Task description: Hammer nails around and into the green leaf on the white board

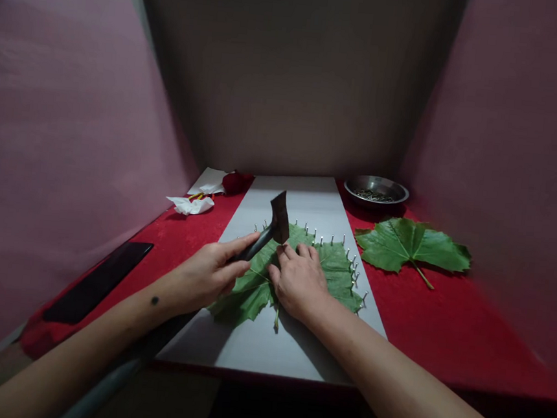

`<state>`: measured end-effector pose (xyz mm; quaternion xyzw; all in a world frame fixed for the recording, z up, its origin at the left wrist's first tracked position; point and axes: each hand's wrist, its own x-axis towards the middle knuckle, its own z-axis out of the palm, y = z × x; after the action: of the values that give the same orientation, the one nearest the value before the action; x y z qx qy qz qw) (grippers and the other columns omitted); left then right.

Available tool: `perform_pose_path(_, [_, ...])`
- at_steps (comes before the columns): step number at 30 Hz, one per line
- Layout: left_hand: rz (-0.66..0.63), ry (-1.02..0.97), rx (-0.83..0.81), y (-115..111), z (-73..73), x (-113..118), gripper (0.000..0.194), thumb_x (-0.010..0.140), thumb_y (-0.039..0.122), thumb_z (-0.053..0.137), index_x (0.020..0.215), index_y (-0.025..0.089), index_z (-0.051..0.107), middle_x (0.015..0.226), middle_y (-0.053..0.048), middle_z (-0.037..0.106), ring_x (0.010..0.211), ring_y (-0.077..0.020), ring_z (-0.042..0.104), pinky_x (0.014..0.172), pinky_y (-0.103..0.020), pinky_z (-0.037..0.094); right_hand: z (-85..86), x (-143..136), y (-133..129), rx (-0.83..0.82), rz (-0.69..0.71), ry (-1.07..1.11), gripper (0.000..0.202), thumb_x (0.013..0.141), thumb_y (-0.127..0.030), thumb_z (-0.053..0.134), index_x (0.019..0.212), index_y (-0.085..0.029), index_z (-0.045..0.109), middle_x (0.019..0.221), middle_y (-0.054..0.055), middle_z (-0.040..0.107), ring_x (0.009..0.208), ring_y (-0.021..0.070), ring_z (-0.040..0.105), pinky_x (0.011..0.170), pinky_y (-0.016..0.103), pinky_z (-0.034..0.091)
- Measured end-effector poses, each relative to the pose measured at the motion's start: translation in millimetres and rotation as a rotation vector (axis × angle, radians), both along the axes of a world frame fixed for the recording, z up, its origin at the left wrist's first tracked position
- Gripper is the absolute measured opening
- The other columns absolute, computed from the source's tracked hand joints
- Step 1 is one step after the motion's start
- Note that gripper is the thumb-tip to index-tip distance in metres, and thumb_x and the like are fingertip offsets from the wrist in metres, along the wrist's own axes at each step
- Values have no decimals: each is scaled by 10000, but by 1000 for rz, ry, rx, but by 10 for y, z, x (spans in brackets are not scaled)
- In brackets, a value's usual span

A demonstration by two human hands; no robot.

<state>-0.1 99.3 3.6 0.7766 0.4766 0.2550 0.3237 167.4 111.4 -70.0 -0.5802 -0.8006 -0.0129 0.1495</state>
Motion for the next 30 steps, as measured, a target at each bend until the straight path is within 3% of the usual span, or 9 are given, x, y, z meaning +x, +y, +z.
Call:
perform_pose_path(5, [36,-92,3,-47,96,-44,593,848,263,502,1428,198,392,485,64,483,421,-122,401,483,-249,377,-4,-1,7,1,-15,1,496,950,-388,353,1317,-109,539,1377,82,517,1157,303,431,1005,430,275])
perform_pose_path(11, [15,-31,-23,1,-59,-48,532,807,210,513,1337,164,525,505,29,537,464,-143,451,511,-265,405,11,7,1,7,0,4,471,946,-391,374,1286,-131,569,1321,88,565,1096,293,471,976,435,306])
perform_pose_path(15, [8,-41,9,-79,91,-67,557,836,247,506,1388,199,459,532,37,545,455,-131,448,509,-259,406,-5,7,8,6,2,-5,471,946,-379,365,1284,-121,568,1365,70,530,1109,295,465,988,434,294])
perform_pose_path(18, [34,-54,85,-106,152,-68,588,856,262,489,1432,216,384,606,10,610,532,-159,535,562,-275,442,-9,1,9,1,-10,-11,491,950,-385,348,1313,-117,542,1387,63,509,1142,299,449,1000,434,277])
perform_pose_path(22, [31,75,108,-7,-31,-14,535,831,210,485,1365,189,479,868,-76,704,781,-217,619,715,-320,466,5,7,-1,-3,-14,-4,483,945,-396,361,1298,-130,556,1358,73,536,1118,293,466,986,435,286])
perform_pose_path(25, [16,100,91,30,-107,22,504,812,190,493,1314,190,537,767,-52,691,703,-205,601,664,-309,464,8,15,-3,21,-5,4,469,939,-396,371,1285,-144,565,1319,74,569,1086,289,482,968,436,298])
perform_pose_path(30, [37,36,97,-115,98,-29,560,864,265,468,1417,199,410,584,14,592,524,-160,528,561,-278,446,-14,9,10,15,-3,-3,478,943,-390,364,1279,-119,569,1360,75,535,1105,295,474,990,437,282])
